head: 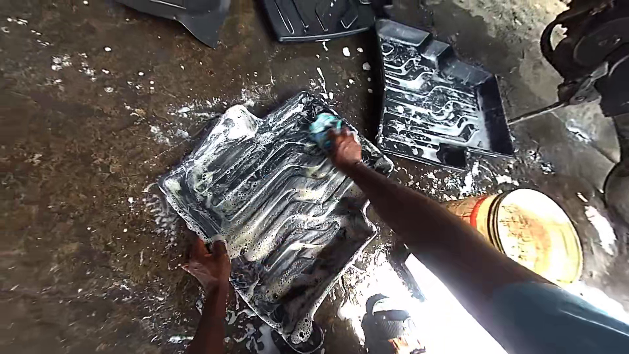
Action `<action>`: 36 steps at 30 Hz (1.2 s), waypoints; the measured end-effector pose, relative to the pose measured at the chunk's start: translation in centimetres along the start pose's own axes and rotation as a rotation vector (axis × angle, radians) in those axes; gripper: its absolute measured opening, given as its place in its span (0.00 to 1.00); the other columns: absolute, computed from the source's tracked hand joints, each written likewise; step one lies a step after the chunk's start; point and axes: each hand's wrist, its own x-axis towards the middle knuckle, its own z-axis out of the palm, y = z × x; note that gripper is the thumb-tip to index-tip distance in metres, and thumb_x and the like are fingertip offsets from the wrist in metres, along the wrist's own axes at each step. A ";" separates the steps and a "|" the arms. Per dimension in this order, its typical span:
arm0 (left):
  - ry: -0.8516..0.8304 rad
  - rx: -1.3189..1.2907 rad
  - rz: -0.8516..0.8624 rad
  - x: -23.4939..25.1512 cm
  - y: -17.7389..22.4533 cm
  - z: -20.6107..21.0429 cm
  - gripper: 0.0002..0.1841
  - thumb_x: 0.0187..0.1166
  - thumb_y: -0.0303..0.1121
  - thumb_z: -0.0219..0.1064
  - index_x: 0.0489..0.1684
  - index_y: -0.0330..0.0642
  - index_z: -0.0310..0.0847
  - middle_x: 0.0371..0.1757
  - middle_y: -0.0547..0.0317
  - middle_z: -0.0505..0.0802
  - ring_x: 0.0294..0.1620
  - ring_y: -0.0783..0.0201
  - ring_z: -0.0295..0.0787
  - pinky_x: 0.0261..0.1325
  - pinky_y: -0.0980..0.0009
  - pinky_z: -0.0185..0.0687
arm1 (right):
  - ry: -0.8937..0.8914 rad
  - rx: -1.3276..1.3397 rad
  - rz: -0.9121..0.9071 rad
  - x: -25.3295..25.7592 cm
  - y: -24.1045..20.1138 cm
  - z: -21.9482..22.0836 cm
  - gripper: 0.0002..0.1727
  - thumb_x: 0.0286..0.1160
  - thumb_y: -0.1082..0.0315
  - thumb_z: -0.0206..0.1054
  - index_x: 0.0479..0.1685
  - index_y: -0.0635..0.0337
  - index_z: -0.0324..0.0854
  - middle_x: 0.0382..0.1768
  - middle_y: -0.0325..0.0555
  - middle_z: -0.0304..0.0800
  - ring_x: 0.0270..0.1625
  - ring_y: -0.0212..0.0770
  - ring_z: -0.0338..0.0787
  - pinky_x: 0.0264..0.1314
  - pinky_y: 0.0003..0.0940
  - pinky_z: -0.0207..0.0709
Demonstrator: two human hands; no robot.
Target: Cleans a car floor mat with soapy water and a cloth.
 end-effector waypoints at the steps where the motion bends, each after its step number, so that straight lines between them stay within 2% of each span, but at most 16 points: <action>1: 0.017 0.008 0.021 0.0 -0.1 0.3 0.26 0.76 0.35 0.67 0.69 0.24 0.80 0.61 0.24 0.89 0.67 0.28 0.83 0.77 0.29 0.60 | 0.034 0.019 0.095 1.5 0.2 -0.3 0.32 0.69 0.59 0.72 0.78 0.51 0.76 0.80 0.71 0.69 0.76 0.77 0.75 0.57 0.75 0.79; 2: 0.026 0.015 0.033 0.0 -0.2 0.4 0.26 0.76 0.36 0.67 0.67 0.25 0.81 0.60 0.25 0.90 0.66 0.28 0.84 0.76 0.29 0.61 | 0.042 0.047 0.150 2.0 -0.9 0.0 0.32 0.70 0.58 0.72 0.78 0.52 0.76 0.82 0.71 0.68 0.77 0.77 0.74 0.58 0.76 0.78; 4: 0.023 0.035 0.023 -0.1 -0.1 0.5 0.25 0.75 0.37 0.67 0.66 0.26 0.82 0.59 0.26 0.90 0.66 0.29 0.84 0.77 0.30 0.61 | 0.010 0.059 0.090 0.1 -6.1 2.1 0.35 0.72 0.55 0.70 0.83 0.53 0.72 0.82 0.69 0.69 0.78 0.76 0.75 0.59 0.75 0.79; 8: 0.040 0.045 0.022 0.2 0.0 0.4 0.25 0.73 0.37 0.68 0.64 0.25 0.83 0.57 0.26 0.91 0.64 0.30 0.86 0.75 0.29 0.62 | -0.128 0.144 -0.328 -9.3 -21.0 7.4 0.39 0.70 0.57 0.73 0.87 0.50 0.70 0.87 0.60 0.66 0.84 0.70 0.70 0.65 0.73 0.75; 11: 0.040 0.016 0.027 0.2 0.0 0.1 0.25 0.72 0.36 0.67 0.64 0.26 0.84 0.56 0.29 0.92 0.62 0.34 0.88 0.74 0.31 0.64 | -0.232 0.201 -0.707 -12.7 -25.6 8.0 0.32 0.66 0.64 0.79 0.75 0.44 0.81 0.84 0.53 0.73 0.81 0.65 0.74 0.63 0.68 0.79; 14: 0.032 -0.002 0.033 0.1 0.2 0.0 0.23 0.73 0.34 0.66 0.63 0.25 0.84 0.54 0.31 0.93 0.59 0.36 0.89 0.72 0.29 0.65 | -0.176 0.129 -0.854 -8.1 -22.4 7.1 0.34 0.61 0.68 0.81 0.74 0.43 0.83 0.81 0.54 0.77 0.80 0.63 0.76 0.67 0.66 0.77; 16: 0.052 0.002 0.046 -0.1 0.2 0.1 0.24 0.72 0.35 0.67 0.62 0.25 0.84 0.52 0.31 0.93 0.57 0.36 0.90 0.70 0.29 0.66 | -0.125 0.038 -0.767 -3.5 -18.7 5.7 0.34 0.62 0.69 0.79 0.76 0.45 0.82 0.82 0.56 0.75 0.82 0.63 0.75 0.72 0.67 0.74; 19: 0.081 0.042 0.083 -0.1 -0.1 0.4 0.26 0.71 0.37 0.65 0.61 0.24 0.84 0.52 0.30 0.93 0.57 0.34 0.90 0.69 0.29 0.67 | -0.072 -0.091 -0.655 3.2 -12.8 2.8 0.33 0.58 0.70 0.80 0.72 0.44 0.84 0.80 0.62 0.75 0.79 0.70 0.76 0.65 0.74 0.75; 21: 0.085 0.050 0.088 -0.3 -0.1 0.5 0.26 0.71 0.39 0.63 0.60 0.24 0.85 0.51 0.29 0.93 0.56 0.33 0.90 0.68 0.29 0.68 | -0.057 -0.145 -0.613 6.2 -9.3 1.0 0.30 0.60 0.69 0.79 0.69 0.46 0.85 0.80 0.63 0.75 0.78 0.71 0.76 0.64 0.75 0.75; 23: 0.092 0.062 0.091 -0.3 0.0 0.6 0.27 0.71 0.41 0.63 0.58 0.23 0.86 0.47 0.29 0.94 0.53 0.33 0.91 0.66 0.29 0.69 | -0.024 -0.100 -0.380 9.0 -6.6 -0.2 0.29 0.66 0.66 0.77 0.72 0.53 0.83 0.79 0.66 0.75 0.77 0.71 0.78 0.65 0.75 0.76; 25: 0.101 0.076 0.086 -0.1 -0.1 0.7 0.27 0.70 0.41 0.63 0.56 0.23 0.86 0.45 0.30 0.94 0.51 0.33 0.91 0.66 0.30 0.68 | 0.026 0.017 -0.114 11.3 -6.7 -1.3 0.28 0.69 0.61 0.72 0.72 0.56 0.79 0.71 0.70 0.80 0.64 0.74 0.86 0.54 0.75 0.79; 26: 0.098 0.082 0.076 -0.3 -0.2 0.7 0.27 0.70 0.41 0.63 0.57 0.23 0.86 0.46 0.30 0.94 0.52 0.34 0.91 0.67 0.30 0.68 | 0.027 0.071 -0.051 11.5 -7.7 -1.5 0.30 0.70 0.60 0.71 0.75 0.55 0.77 0.72 0.71 0.79 0.63 0.75 0.86 0.55 0.76 0.79; 29: 0.109 0.083 0.063 -0.6 -0.4 0.8 0.28 0.69 0.43 0.62 0.58 0.23 0.85 0.48 0.29 0.93 0.54 0.34 0.90 0.68 0.29 0.66 | -0.018 0.143 -0.213 8.5 -11.9 -0.1 0.38 0.67 0.64 0.73 0.84 0.49 0.72 0.73 0.71 0.78 0.63 0.73 0.87 0.57 0.72 0.81; 32: 0.115 0.072 0.081 -0.6 -0.6 0.7 0.30 0.69 0.42 0.61 0.60 0.20 0.83 0.52 0.25 0.92 0.58 0.31 0.89 0.71 0.30 0.65 | -0.078 0.138 -0.470 5.0 -16.0 2.3 0.39 0.61 0.65 0.79 0.81 0.53 0.75 0.78 0.71 0.75 0.64 0.69 0.88 0.59 0.66 0.83; 34: 0.103 0.070 0.087 -0.7 -0.6 0.6 0.31 0.69 0.41 0.61 0.62 0.18 0.81 0.54 0.24 0.91 0.60 0.31 0.88 0.72 0.30 0.64 | -0.100 0.073 -0.565 5.4 -15.9 2.2 0.37 0.63 0.64 0.79 0.79 0.52 0.77 0.76 0.69 0.77 0.61 0.69 0.90 0.55 0.67 0.84; 36: 0.107 0.068 0.087 -0.8 -0.8 0.7 0.31 0.70 0.42 0.61 0.61 0.19 0.82 0.54 0.24 0.91 0.60 0.32 0.88 0.72 0.30 0.64 | -0.111 -0.049 -0.605 7.8 -14.4 1.1 0.36 0.65 0.62 0.77 0.80 0.45 0.77 0.74 0.66 0.80 0.61 0.70 0.89 0.53 0.70 0.82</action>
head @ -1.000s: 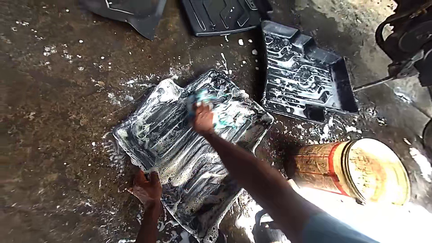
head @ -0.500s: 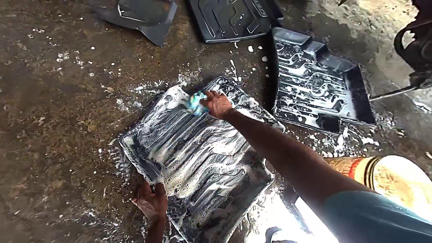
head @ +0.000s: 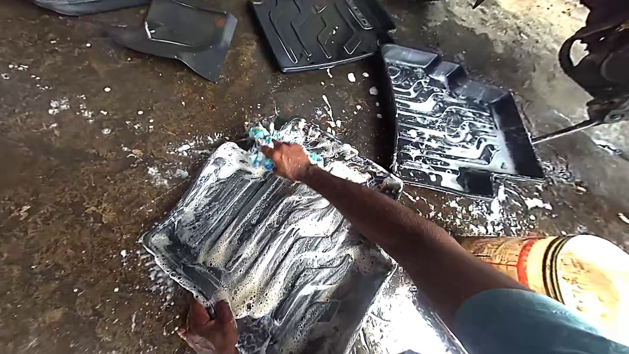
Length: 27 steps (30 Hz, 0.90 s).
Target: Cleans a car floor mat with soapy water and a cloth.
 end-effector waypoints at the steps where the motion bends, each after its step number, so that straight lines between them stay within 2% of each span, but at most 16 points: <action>1: 0.007 0.005 -0.004 -0.1 -0.2 0.1 0.31 0.70 0.43 0.61 0.61 0.20 0.82 0.54 0.25 0.92 0.60 0.33 0.89 0.72 0.31 0.64 | -0.017 -0.053 0.013 0.4 1.6 -0.5 0.36 0.66 0.61 0.77 0.81 0.42 0.76 0.73 0.65 0.81 0.63 0.71 0.88 0.53 0.72 0.81; 4: 0.009 0.028 -0.027 0.1 0.2 0.2 0.32 0.70 0.43 0.60 0.63 0.19 0.80 0.56 0.24 0.91 0.62 0.31 0.87 0.74 0.29 0.61 | -0.021 -0.136 0.201 1.7 6.1 -2.3 0.35 0.69 0.63 0.74 0.82 0.41 0.75 0.76 0.65 0.78 0.69 0.73 0.83 0.55 0.75 0.79; 7: 0.007 0.070 -0.048 0.0 0.3 0.4 0.33 0.70 0.43 0.59 0.67 0.19 0.77 0.58 0.23 0.89 0.64 0.29 0.86 0.74 0.29 0.61 | -0.003 -0.235 0.291 2.2 7.3 -2.5 0.27 0.75 0.66 0.64 0.77 0.52 0.77 0.69 0.68 0.81 0.64 0.73 0.85 0.49 0.70 0.80; 10: 0.008 0.083 -0.076 0.0 0.5 0.5 0.32 0.72 0.41 0.59 0.69 0.20 0.77 0.61 0.23 0.88 0.66 0.28 0.84 0.75 0.28 0.60 | -0.072 -0.307 0.336 0.0 7.5 -3.3 0.26 0.84 0.65 0.56 0.81 0.61 0.72 0.70 0.76 0.77 0.64 0.77 0.83 0.53 0.71 0.77; 13: 0.014 0.104 -0.088 0.2 0.7 0.6 0.31 0.73 0.40 0.58 0.69 0.21 0.77 0.61 0.24 0.89 0.66 0.29 0.85 0.75 0.29 0.60 | -0.141 -0.300 0.442 -5.2 9.1 -4.7 0.31 0.76 0.58 0.66 0.78 0.62 0.74 0.68 0.76 0.78 0.63 0.77 0.83 0.52 0.73 0.77; 15: -0.002 0.122 -0.099 0.1 0.6 0.6 0.31 0.75 0.40 0.58 0.71 0.22 0.76 0.63 0.24 0.88 0.67 0.29 0.84 0.75 0.29 0.60 | -0.176 -0.283 0.515 -10.6 10.3 -4.9 0.33 0.72 0.58 0.69 0.78 0.61 0.73 0.68 0.75 0.79 0.64 0.76 0.83 0.51 0.73 0.78; 18: -0.010 0.133 -0.098 0.4 0.6 0.7 0.30 0.77 0.39 0.58 0.74 0.24 0.75 0.65 0.26 0.88 0.69 0.29 0.84 0.76 0.28 0.60 | -0.222 -0.301 0.602 -19.3 10.9 -4.4 0.32 0.78 0.63 0.64 0.84 0.60 0.68 0.69 0.75 0.77 0.65 0.77 0.82 0.49 0.72 0.79; 20: -0.027 0.150 -0.092 0.6 0.8 0.5 0.29 0.78 0.39 0.60 0.73 0.25 0.75 0.64 0.26 0.88 0.67 0.30 0.85 0.75 0.29 0.62 | -0.255 -0.296 0.640 -23.2 10.8 -4.4 0.31 0.80 0.62 0.63 0.83 0.61 0.68 0.69 0.75 0.77 0.63 0.77 0.83 0.49 0.71 0.80; 23: -0.067 0.178 -0.101 0.8 1.0 0.2 0.27 0.79 0.39 0.61 0.72 0.27 0.77 0.63 0.28 0.89 0.66 0.31 0.86 0.74 0.30 0.65 | -0.317 -0.279 0.626 -25.9 10.9 -5.1 0.27 0.81 0.61 0.62 0.77 0.64 0.72 0.64 0.73 0.80 0.60 0.74 0.86 0.47 0.69 0.81; 27: -0.081 0.162 -0.073 1.4 0.7 -0.2 0.24 0.79 0.39 0.62 0.65 0.29 0.82 0.56 0.29 0.92 0.62 0.31 0.88 0.70 0.28 0.66 | -0.372 -0.207 0.594 -27.4 9.6 -5.5 0.28 0.73 0.57 0.71 0.71 0.61 0.76 0.63 0.69 0.83 0.61 0.72 0.86 0.51 0.71 0.79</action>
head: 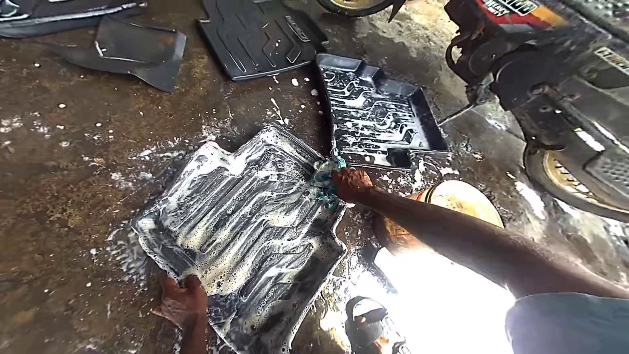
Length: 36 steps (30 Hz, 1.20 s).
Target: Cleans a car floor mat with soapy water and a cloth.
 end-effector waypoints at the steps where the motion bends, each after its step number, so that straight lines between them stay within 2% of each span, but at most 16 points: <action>1: -0.004 -0.013 0.011 0.0 -0.2 -0.1 0.23 0.79 0.38 0.62 0.65 0.28 0.82 0.56 0.28 0.92 0.62 0.30 0.87 0.70 0.28 0.65 | -0.025 0.020 0.001 -0.2 -0.4 0.3 0.29 0.72 0.57 0.72 0.70 0.62 0.76 0.63 0.69 0.82 0.61 0.72 0.86 0.52 0.71 0.79; 3: -0.013 -0.040 0.035 0.1 -0.3 -0.2 0.24 0.79 0.38 0.63 0.65 0.28 0.82 0.56 0.27 0.91 0.62 0.29 0.87 0.70 0.27 0.65 | -0.056 0.044 0.003 0.3 -1.4 0.9 0.27 0.69 0.60 0.74 0.66 0.65 0.78 0.60 0.70 0.84 0.59 0.72 0.87 0.52 0.72 0.80; 6: -0.029 -0.015 0.104 0.1 -0.3 -0.6 0.25 0.76 0.38 0.63 0.66 0.26 0.82 0.58 0.26 0.91 0.63 0.27 0.87 0.70 0.26 0.65 | -0.082 0.138 0.013 4.0 -3.9 -1.1 0.21 0.70 0.62 0.72 0.58 0.67 0.82 0.57 0.71 0.87 0.60 0.73 0.87 0.53 0.74 0.79; 9: -0.047 -0.004 0.122 0.0 -0.5 -0.7 0.26 0.76 0.37 0.63 0.68 0.26 0.81 0.62 0.28 0.90 0.66 0.29 0.86 0.74 0.28 0.64 | -0.044 0.319 0.023 8.9 -7.2 -4.8 0.23 0.70 0.63 0.72 0.61 0.70 0.80 0.60 0.73 0.85 0.65 0.73 0.85 0.57 0.76 0.76; 11: -0.039 -0.023 0.116 0.0 -0.7 -0.4 0.27 0.74 0.38 0.62 0.68 0.27 0.82 0.62 0.31 0.91 0.67 0.33 0.87 0.77 0.30 0.62 | 0.035 0.418 0.064 12.3 -9.6 -6.6 0.23 0.73 0.61 0.69 0.59 0.70 0.80 0.59 0.72 0.86 0.65 0.71 0.87 0.57 0.74 0.78; 14: 0.004 -0.031 0.138 0.0 -0.9 0.0 0.29 0.72 0.41 0.61 0.66 0.26 0.84 0.60 0.31 0.92 0.64 0.32 0.88 0.74 0.29 0.63 | 0.099 0.390 0.122 15.2 -14.2 -7.3 0.24 0.72 0.55 0.68 0.58 0.67 0.81 0.59 0.70 0.87 0.63 0.70 0.88 0.53 0.72 0.79; 17: 0.002 -0.023 0.131 -0.1 -1.0 0.1 0.30 0.73 0.43 0.60 0.67 0.27 0.84 0.62 0.31 0.92 0.65 0.31 0.87 0.76 0.29 0.62 | 0.157 0.355 0.116 14.0 -19.1 -6.1 0.28 0.73 0.51 0.66 0.60 0.68 0.82 0.66 0.71 0.82 0.64 0.71 0.86 0.52 0.71 0.79; 20: -0.017 -0.026 0.098 -0.2 -0.6 0.1 0.30 0.73 0.43 0.60 0.68 0.27 0.83 0.63 0.32 0.91 0.67 0.32 0.86 0.78 0.31 0.61 | 0.115 0.288 -0.075 9.5 -24.3 -5.0 0.26 0.79 0.51 0.62 0.61 0.67 0.82 0.68 0.71 0.80 0.63 0.72 0.86 0.51 0.70 0.80; 22: -0.010 -0.031 0.107 -0.1 -0.5 0.1 0.30 0.73 0.44 0.59 0.67 0.27 0.84 0.61 0.32 0.92 0.66 0.32 0.87 0.77 0.31 0.63 | 0.094 0.308 -0.147 7.9 -27.4 -5.0 0.25 0.79 0.52 0.62 0.59 0.66 0.83 0.66 0.71 0.81 0.61 0.71 0.87 0.51 0.69 0.81; 25: -0.003 -0.046 0.129 -0.1 -0.6 -0.1 0.29 0.72 0.43 0.59 0.63 0.27 0.86 0.58 0.33 0.94 0.63 0.32 0.89 0.75 0.31 0.64 | 0.119 0.422 -0.083 8.7 -29.7 -6.2 0.23 0.77 0.54 0.65 0.57 0.66 0.83 0.64 0.70 0.84 0.60 0.69 0.89 0.50 0.68 0.82; 28: -0.005 -0.047 0.141 -0.2 -0.7 0.0 0.28 0.71 0.43 0.61 0.61 0.28 0.88 0.55 0.34 0.94 0.61 0.33 0.90 0.74 0.31 0.66 | 0.119 0.373 -0.048 9.5 -31.6 -7.7 0.21 0.76 0.57 0.64 0.55 0.68 0.82 0.59 0.70 0.86 0.60 0.68 0.89 0.48 0.66 0.82; 31: -0.004 -0.045 0.157 0.0 -0.6 0.0 0.27 0.69 0.43 0.62 0.59 0.29 0.89 0.53 0.36 0.95 0.59 0.34 0.91 0.72 0.31 0.67 | 0.119 0.408 -0.046 10.5 -33.8 -9.3 0.21 0.77 0.57 0.64 0.57 0.67 0.82 0.59 0.67 0.88 0.63 0.66 0.89 0.51 0.66 0.82; 34: -0.022 -0.040 0.147 -0.1 -0.6 0.0 0.26 0.70 0.42 0.62 0.59 0.29 0.89 0.52 0.36 0.95 0.58 0.36 0.91 0.73 0.31 0.67 | 0.139 0.434 -0.091 11.2 -37.1 -8.2 0.24 0.75 0.57 0.66 0.63 0.66 0.81 0.67 0.69 0.83 0.64 0.68 0.87 0.52 0.67 0.82; 36: -0.024 -0.023 0.150 0.0 -0.9 0.0 0.26 0.72 0.41 0.61 0.59 0.29 0.89 0.53 0.37 0.95 0.59 0.35 0.91 0.72 0.32 0.68 | 0.152 0.480 -0.116 9.8 -39.3 -6.5 0.24 0.76 0.56 0.65 0.63 0.64 0.83 0.72 0.66 0.79 0.65 0.67 0.86 0.51 0.65 0.82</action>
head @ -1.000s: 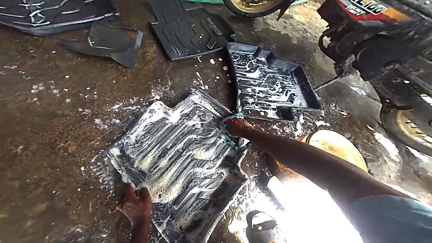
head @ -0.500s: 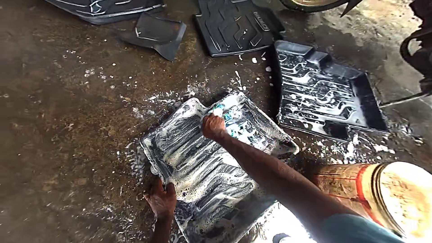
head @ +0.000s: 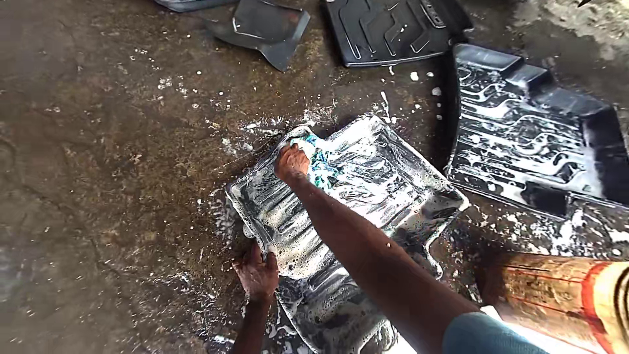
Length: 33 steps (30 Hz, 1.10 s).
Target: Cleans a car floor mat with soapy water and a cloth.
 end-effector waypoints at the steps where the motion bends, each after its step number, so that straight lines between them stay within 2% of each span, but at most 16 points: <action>1: -0.011 0.003 -0.001 -0.1 -0.1 0.0 0.26 0.73 0.41 0.61 0.60 0.29 0.88 0.54 0.36 0.95 0.60 0.35 0.90 0.73 0.32 0.67 | -0.008 0.030 -0.028 -1.6 -0.6 1.2 0.24 0.75 0.55 0.66 0.63 0.63 0.83 0.73 0.66 0.78 0.65 0.67 0.86 0.50 0.65 0.83; 3: -0.024 0.001 -0.002 -0.1 0.0 0.1 0.26 0.74 0.41 0.60 0.61 0.29 0.87 0.55 0.36 0.94 0.61 0.35 0.90 0.75 0.32 0.66 | -0.063 0.061 -0.104 -5.4 -2.0 2.9 0.27 0.68 0.54 0.71 0.63 0.63 0.83 0.73 0.67 0.77 0.65 0.68 0.85 0.48 0.66 0.84; 6: -0.026 -0.008 -0.008 0.1 0.2 0.1 0.23 0.76 0.39 0.60 0.59 0.28 0.87 0.51 0.35 0.95 0.57 0.35 0.91 0.74 0.33 0.66 | -0.129 0.118 -0.182 -8.8 -4.1 4.4 0.25 0.71 0.52 0.69 0.59 0.62 0.85 0.71 0.66 0.79 0.63 0.67 0.86 0.47 0.66 0.84; 9: 0.023 0.001 -0.002 -0.1 0.0 0.1 0.21 0.82 0.35 0.52 0.53 0.25 0.86 0.43 0.31 0.93 0.52 0.32 0.90 0.70 0.32 0.68 | -0.246 0.129 -0.349 -11.9 -3.7 5.4 0.23 0.74 0.53 0.69 0.64 0.55 0.85 0.69 0.63 0.81 0.61 0.64 0.88 0.47 0.65 0.85; 11: -0.005 -0.009 -0.053 -0.2 0.0 0.0 0.23 0.84 0.34 0.49 0.61 0.23 0.83 0.50 0.25 0.92 0.59 0.29 0.87 0.75 0.33 0.65 | -0.304 0.152 -0.424 -13.9 -1.5 5.1 0.23 0.75 0.56 0.71 0.67 0.55 0.83 0.66 0.62 0.83 0.60 0.64 0.88 0.48 0.64 0.85; 13: -0.074 -0.018 -0.121 -0.1 0.4 -0.4 0.23 0.85 0.35 0.53 0.67 0.24 0.80 0.60 0.24 0.89 0.68 0.28 0.82 0.80 0.34 0.60 | -0.377 0.186 -0.431 -16.6 1.8 3.9 0.22 0.78 0.59 0.70 0.70 0.56 0.82 0.67 0.62 0.84 0.63 0.64 0.88 0.55 0.66 0.84; 15: -0.113 -0.025 -0.159 -0.1 0.4 -0.8 0.23 0.86 0.36 0.56 0.72 0.26 0.76 0.65 0.23 0.86 0.73 0.27 0.79 0.82 0.34 0.59 | -0.429 0.178 -0.420 -20.5 5.4 3.2 0.22 0.79 0.59 0.68 0.69 0.55 0.83 0.65 0.61 0.85 0.62 0.63 0.88 0.55 0.66 0.83; 17: -0.100 -0.043 -0.163 0.1 0.2 -0.6 0.23 0.89 0.33 0.50 0.74 0.24 0.73 0.66 0.21 0.85 0.73 0.25 0.77 0.82 0.33 0.59 | -0.478 0.129 -0.441 -24.5 8.9 3.7 0.22 0.78 0.57 0.66 0.70 0.52 0.83 0.67 0.60 0.84 0.62 0.63 0.88 0.56 0.65 0.83; 18: -0.067 -0.040 -0.135 0.2 0.0 -0.2 0.24 0.88 0.34 0.49 0.73 0.24 0.75 0.63 0.21 0.86 0.70 0.24 0.80 0.79 0.31 0.61 | -0.497 0.101 -0.464 -26.7 10.5 3.8 0.23 0.78 0.56 0.65 0.70 0.51 0.83 0.67 0.62 0.84 0.63 0.64 0.88 0.56 0.65 0.83; 19: -0.043 -0.035 -0.111 0.3 0.0 -0.1 0.24 0.88 0.38 0.51 0.70 0.25 0.77 0.60 0.21 0.88 0.66 0.24 0.83 0.76 0.29 0.63 | -0.527 0.077 -0.485 -28.6 11.9 3.7 0.23 0.79 0.56 0.65 0.71 0.53 0.82 0.68 0.64 0.83 0.63 0.65 0.87 0.56 0.66 0.82; 22: -0.068 -0.016 -0.131 0.5 0.0 -0.2 0.31 0.85 0.50 0.60 0.69 0.27 0.77 0.60 0.22 0.88 0.65 0.23 0.83 0.75 0.28 0.62 | -0.648 0.015 -0.520 -32.7 15.6 2.7 0.27 0.78 0.57 0.68 0.77 0.53 0.77 0.68 0.69 0.80 0.61 0.69 0.87 0.53 0.67 0.81; 27: -0.088 -0.004 -0.151 0.7 0.0 0.0 0.32 0.85 0.53 0.60 0.69 0.28 0.77 0.62 0.23 0.88 0.69 0.26 0.82 0.79 0.28 0.58 | -0.737 -0.085 -0.529 -31.3 19.7 -0.6 0.35 0.70 0.66 0.74 0.83 0.46 0.73 0.69 0.71 0.78 0.62 0.73 0.85 0.51 0.72 0.80; 31: -0.092 -0.019 -0.135 0.6 0.0 -0.2 0.30 0.85 0.50 0.60 0.70 0.28 0.77 0.65 0.24 0.86 0.72 0.27 0.80 0.81 0.29 0.56 | -0.637 -0.131 -0.459 -28.8 23.5 -2.4 0.31 0.75 0.68 0.70 0.81 0.47 0.74 0.67 0.67 0.81 0.62 0.68 0.86 0.54 0.67 0.82; 33: -0.090 -0.013 -0.124 0.5 0.0 -0.2 0.30 0.85 0.49 0.59 0.72 0.28 0.76 0.65 0.24 0.87 0.72 0.27 0.80 0.81 0.29 0.56 | -0.576 -0.227 -0.401 -27.1 26.0 -3.8 0.30 0.75 0.68 0.71 0.80 0.47 0.76 0.68 0.66 0.81 0.63 0.67 0.86 0.55 0.66 0.82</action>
